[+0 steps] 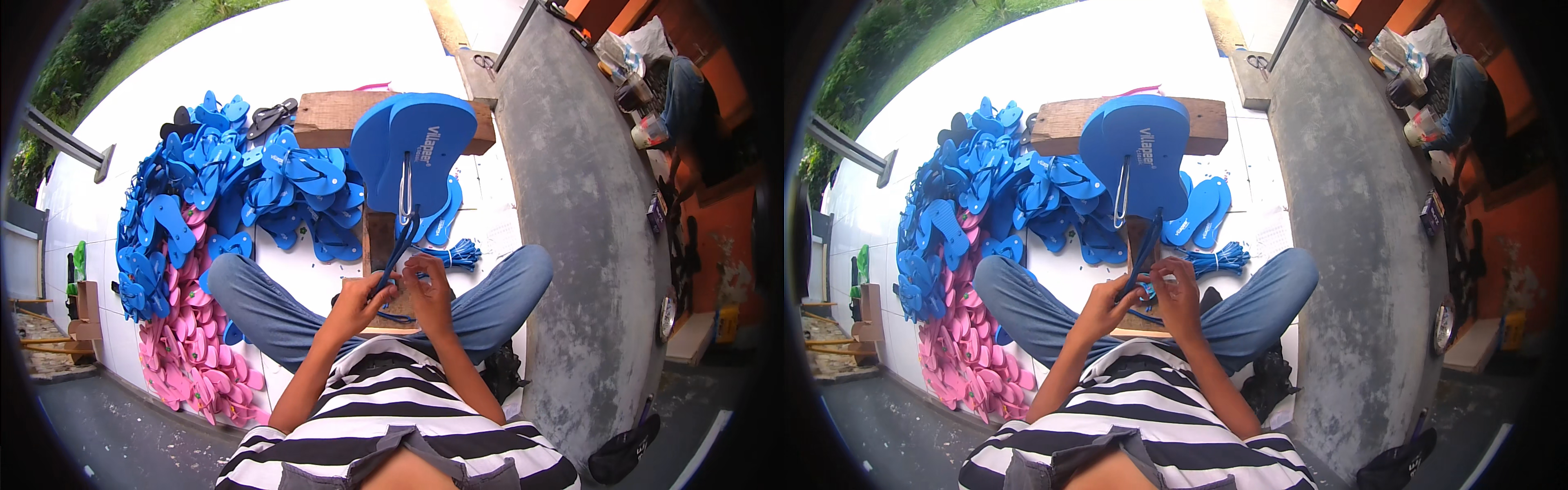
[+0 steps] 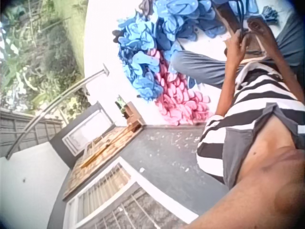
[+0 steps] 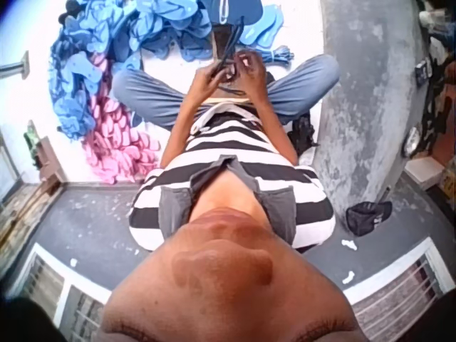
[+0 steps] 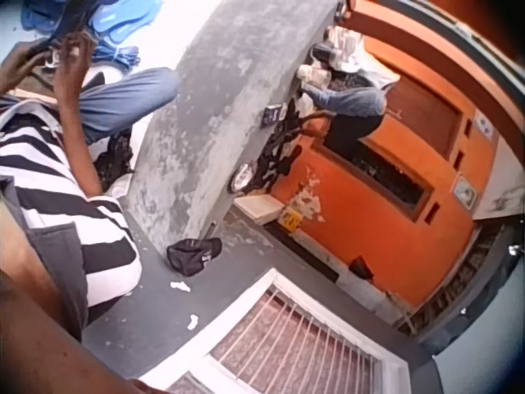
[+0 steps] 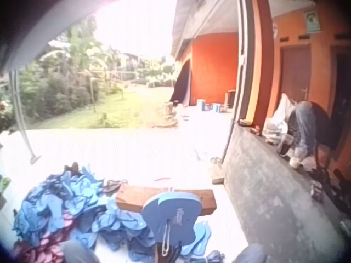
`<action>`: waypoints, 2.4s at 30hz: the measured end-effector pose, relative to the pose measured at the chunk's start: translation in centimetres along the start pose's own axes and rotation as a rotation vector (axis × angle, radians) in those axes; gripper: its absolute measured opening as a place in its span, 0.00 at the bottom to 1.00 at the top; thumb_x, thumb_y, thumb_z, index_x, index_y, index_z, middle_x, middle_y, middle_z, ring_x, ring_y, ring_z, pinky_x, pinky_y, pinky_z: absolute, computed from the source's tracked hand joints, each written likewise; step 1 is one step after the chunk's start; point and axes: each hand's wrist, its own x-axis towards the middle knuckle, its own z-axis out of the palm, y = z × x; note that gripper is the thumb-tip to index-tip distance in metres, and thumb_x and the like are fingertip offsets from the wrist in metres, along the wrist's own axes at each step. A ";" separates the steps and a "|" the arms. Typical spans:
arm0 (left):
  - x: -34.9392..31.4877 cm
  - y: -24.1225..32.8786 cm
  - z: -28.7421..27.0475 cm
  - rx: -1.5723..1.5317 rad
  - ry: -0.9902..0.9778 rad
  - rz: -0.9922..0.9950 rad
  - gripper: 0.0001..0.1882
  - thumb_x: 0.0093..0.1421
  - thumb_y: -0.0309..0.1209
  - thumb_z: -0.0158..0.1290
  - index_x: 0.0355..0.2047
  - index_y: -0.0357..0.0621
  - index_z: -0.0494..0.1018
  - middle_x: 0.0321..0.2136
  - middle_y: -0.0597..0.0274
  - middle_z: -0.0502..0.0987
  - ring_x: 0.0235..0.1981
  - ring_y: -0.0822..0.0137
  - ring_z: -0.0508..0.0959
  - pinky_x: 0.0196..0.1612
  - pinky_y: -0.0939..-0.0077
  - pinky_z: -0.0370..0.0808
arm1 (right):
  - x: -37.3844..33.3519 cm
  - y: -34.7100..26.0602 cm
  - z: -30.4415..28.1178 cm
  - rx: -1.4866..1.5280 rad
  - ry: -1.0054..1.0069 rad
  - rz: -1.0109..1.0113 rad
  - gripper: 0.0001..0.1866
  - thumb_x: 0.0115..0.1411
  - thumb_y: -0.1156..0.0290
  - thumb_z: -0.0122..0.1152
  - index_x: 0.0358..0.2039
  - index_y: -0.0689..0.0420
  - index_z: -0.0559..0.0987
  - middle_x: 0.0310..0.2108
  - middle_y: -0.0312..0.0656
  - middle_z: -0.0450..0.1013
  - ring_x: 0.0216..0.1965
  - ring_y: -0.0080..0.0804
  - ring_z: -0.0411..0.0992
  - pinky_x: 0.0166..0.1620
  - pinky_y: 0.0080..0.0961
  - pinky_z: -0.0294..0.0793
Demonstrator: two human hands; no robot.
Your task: The person attaches straps to flip-flop soles by pulling them through pre-drilled holes using a metal hook tool while sitting on the floor.
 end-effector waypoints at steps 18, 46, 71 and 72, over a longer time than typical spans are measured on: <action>-0.1 0.8 -4.9 -0.374 0.473 0.155 0.06 0.57 0.17 0.59 0.36 0.32 0.78 0.31 0.54 0.80 0.31 0.71 0.81 0.34 0.82 0.78 | 2.1 -6.1 -7.3 0.473 -0.268 0.277 0.14 0.70 0.62 0.47 0.34 0.59 0.72 0.35 0.41 0.72 0.40 0.29 0.73 0.48 0.31 0.72; 7.3 10.3 -8.1 -0.410 0.238 0.389 0.08 0.65 0.30 0.55 0.37 0.36 0.74 0.31 0.68 0.76 0.34 0.81 0.74 0.35 0.86 0.71 | 6.8 -13.0 0.6 0.613 -0.265 -0.138 0.12 0.65 0.66 0.59 0.42 0.63 0.75 0.34 0.41 0.77 0.38 0.28 0.76 0.50 0.25 0.73; 10.0 17.9 -9.0 0.550 0.441 0.791 0.13 0.53 0.27 0.63 0.39 0.41 0.75 0.35 0.57 0.80 0.33 0.58 0.81 0.35 0.68 0.77 | 12.5 -12.3 -1.0 0.541 -0.604 0.095 0.09 0.62 0.66 0.62 0.29 0.53 0.72 0.19 0.27 0.61 0.18 0.14 0.53 0.21 0.16 0.49; 10.0 17.8 -8.6 0.519 0.423 0.744 0.13 0.54 0.28 0.63 0.39 0.40 0.74 0.35 0.56 0.80 0.34 0.55 0.81 0.36 0.66 0.77 | 13.1 -12.2 -1.0 0.603 -0.649 0.116 0.09 0.62 0.66 0.60 0.27 0.52 0.72 0.19 0.27 0.60 0.18 0.14 0.52 0.21 0.16 0.48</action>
